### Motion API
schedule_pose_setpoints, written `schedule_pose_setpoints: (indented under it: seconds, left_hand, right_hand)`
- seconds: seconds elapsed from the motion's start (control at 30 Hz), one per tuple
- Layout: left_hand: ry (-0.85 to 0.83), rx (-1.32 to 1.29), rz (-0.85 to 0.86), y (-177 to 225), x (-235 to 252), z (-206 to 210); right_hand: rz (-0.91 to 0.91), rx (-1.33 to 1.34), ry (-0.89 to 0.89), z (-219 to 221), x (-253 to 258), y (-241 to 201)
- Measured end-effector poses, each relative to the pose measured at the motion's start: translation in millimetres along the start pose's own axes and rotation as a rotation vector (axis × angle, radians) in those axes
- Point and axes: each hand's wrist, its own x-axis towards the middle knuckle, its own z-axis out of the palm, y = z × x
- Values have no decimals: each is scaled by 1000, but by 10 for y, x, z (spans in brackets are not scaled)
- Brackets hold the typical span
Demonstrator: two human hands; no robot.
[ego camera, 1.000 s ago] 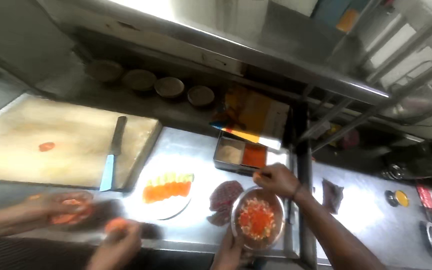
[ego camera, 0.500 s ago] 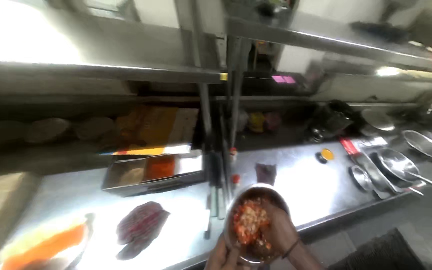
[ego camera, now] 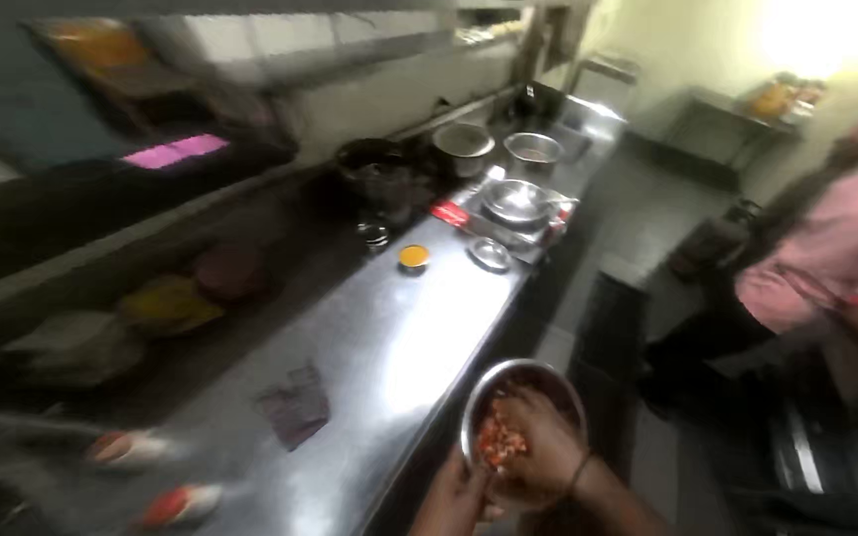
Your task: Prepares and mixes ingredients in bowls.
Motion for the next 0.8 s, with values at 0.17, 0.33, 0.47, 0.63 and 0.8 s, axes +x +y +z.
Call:
schedule_pose_setpoints:
  seconds: [0.17,0.33,0.47,0.63,0.8]
  left_hand:
    - [-262,99,-111,-178,250,423]
    - [-425,135,-236,-428,319,952]
    - [-594,306,-257,-641,209,1435]
    - [-809,506,-289,-823,79,2106]
    - [-976,659,-264,-1269,-80,3014]
  right_hand:
    - [419,80,138,235,-401,650]
    - [636,235,175,402,-1416,987]
    - [902,394,276,795,-1802,1318]
    - [685,577,725,1105,-2518,1524]
    - [964,545,472,1242,-3191,2213]
